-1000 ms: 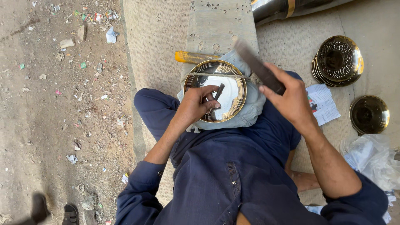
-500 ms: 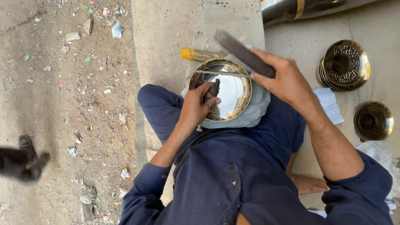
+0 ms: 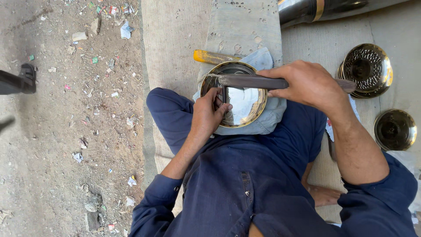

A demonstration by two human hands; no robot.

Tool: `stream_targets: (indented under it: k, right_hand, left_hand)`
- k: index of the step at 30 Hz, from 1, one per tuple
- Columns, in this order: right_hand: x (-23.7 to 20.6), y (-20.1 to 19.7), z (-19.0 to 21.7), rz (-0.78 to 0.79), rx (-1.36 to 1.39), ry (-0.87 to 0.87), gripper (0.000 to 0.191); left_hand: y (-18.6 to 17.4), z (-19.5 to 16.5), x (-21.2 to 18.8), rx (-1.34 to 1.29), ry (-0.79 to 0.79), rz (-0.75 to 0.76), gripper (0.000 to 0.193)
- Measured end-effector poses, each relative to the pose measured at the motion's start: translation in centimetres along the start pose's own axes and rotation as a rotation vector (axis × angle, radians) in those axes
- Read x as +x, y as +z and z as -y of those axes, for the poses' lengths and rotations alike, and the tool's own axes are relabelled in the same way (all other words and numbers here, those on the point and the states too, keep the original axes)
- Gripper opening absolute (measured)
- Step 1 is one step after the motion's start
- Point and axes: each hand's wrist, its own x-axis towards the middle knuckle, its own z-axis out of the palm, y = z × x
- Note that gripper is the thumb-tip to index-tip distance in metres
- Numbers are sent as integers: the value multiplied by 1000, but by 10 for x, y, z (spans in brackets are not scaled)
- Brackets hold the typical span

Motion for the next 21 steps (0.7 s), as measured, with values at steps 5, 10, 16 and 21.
stream_targets:
  k: [5, 10, 16, 21]
  right_hand:
    - [-19, 20, -14, -359, 434, -85, 59]
    - [-45, 46, -22, -340, 413, 5, 62]
    - [-80, 88, -22, -431, 583, 90, 64]
    - [-107, 119, -13, -424, 652, 214, 65]
  left_hand:
    - [-3, -6, -2, -41, 41, 79, 44]
    - [-9, -4, 12, -139, 103, 259, 46]
    - [-13, 0, 38, -155, 233, 552, 43]
    - [-9, 1, 51, -93, 276, 741, 46]
